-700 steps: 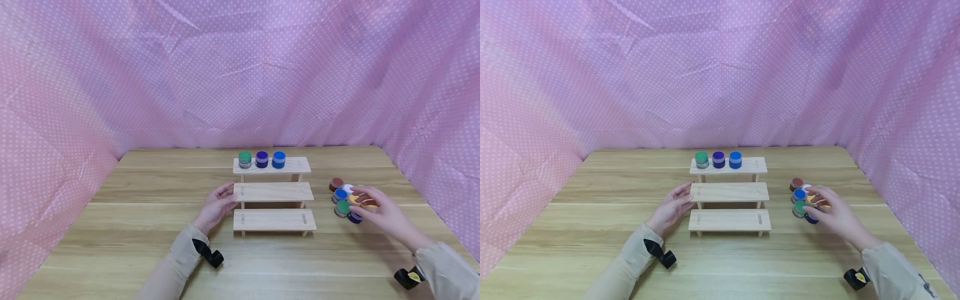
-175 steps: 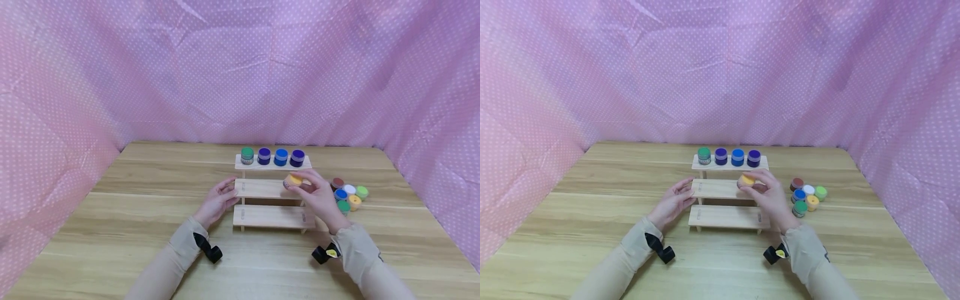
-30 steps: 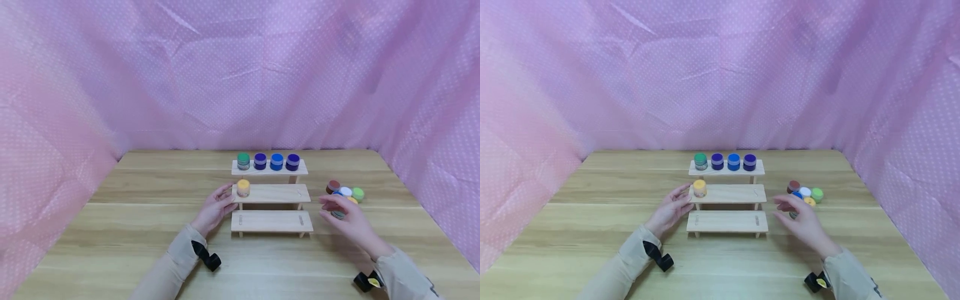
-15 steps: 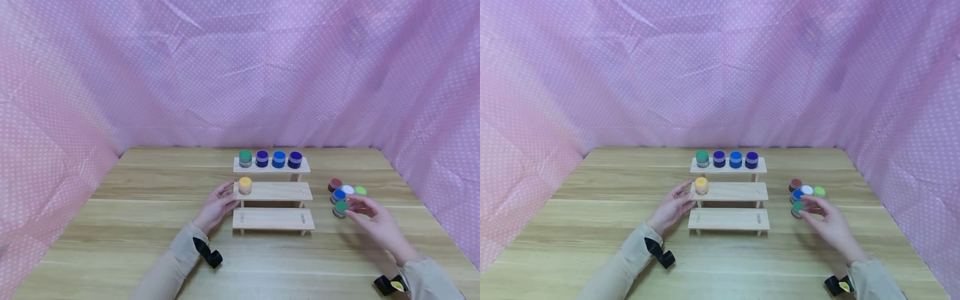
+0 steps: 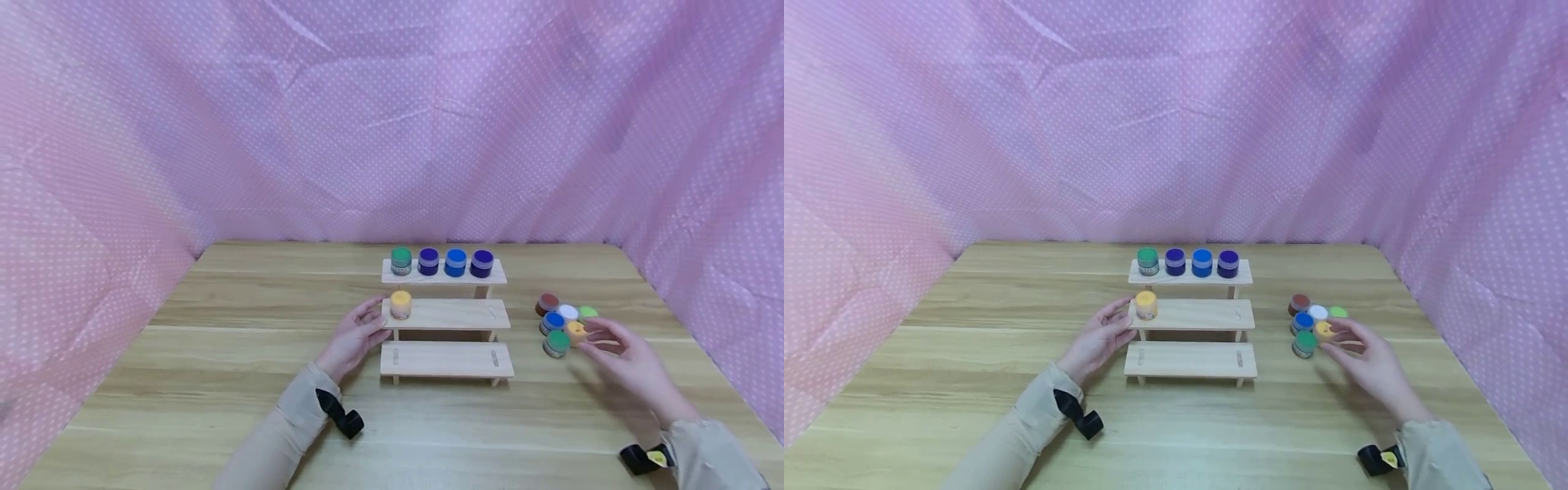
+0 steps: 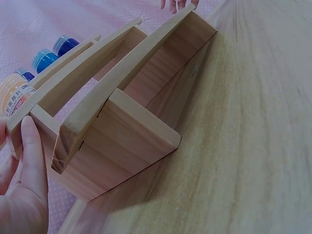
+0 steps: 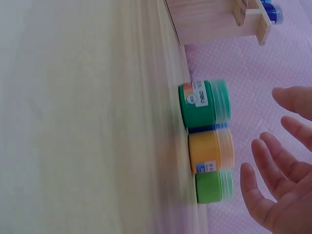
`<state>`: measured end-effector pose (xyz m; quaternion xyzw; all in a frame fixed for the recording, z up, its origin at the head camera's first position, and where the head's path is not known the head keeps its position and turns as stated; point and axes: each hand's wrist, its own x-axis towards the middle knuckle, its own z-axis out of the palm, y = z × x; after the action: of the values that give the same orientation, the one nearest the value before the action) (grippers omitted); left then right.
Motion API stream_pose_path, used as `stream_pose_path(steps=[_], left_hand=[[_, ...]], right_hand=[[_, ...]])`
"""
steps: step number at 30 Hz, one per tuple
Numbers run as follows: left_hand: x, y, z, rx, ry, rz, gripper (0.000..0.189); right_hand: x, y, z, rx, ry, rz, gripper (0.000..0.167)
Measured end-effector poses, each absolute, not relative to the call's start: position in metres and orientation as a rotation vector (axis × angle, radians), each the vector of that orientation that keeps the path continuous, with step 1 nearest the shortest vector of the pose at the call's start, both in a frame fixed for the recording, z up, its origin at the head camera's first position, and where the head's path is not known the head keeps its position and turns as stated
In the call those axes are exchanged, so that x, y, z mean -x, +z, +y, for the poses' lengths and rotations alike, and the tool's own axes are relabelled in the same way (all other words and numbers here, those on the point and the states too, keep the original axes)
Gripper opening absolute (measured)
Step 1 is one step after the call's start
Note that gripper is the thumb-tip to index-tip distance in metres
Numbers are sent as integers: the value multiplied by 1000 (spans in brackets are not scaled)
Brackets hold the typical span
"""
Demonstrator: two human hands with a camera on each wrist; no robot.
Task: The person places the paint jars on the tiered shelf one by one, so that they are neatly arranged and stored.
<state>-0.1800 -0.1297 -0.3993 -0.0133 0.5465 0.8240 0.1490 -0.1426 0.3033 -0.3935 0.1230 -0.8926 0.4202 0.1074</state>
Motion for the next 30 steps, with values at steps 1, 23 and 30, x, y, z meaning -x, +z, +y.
stream_pose_path(steps=[1,23,30], left_hand=[[180,-400,-129,39,2369,1571,58],[180,-401,-130,37,2361,1584,58],[179,-402,-130,34,2356,1601,58]], right_hand=[[143,-394,305,-350,1237,-2635,43],[154,-390,312,-277,915,-2937,55],[158,-389,310,-282,878,-2983,56]])
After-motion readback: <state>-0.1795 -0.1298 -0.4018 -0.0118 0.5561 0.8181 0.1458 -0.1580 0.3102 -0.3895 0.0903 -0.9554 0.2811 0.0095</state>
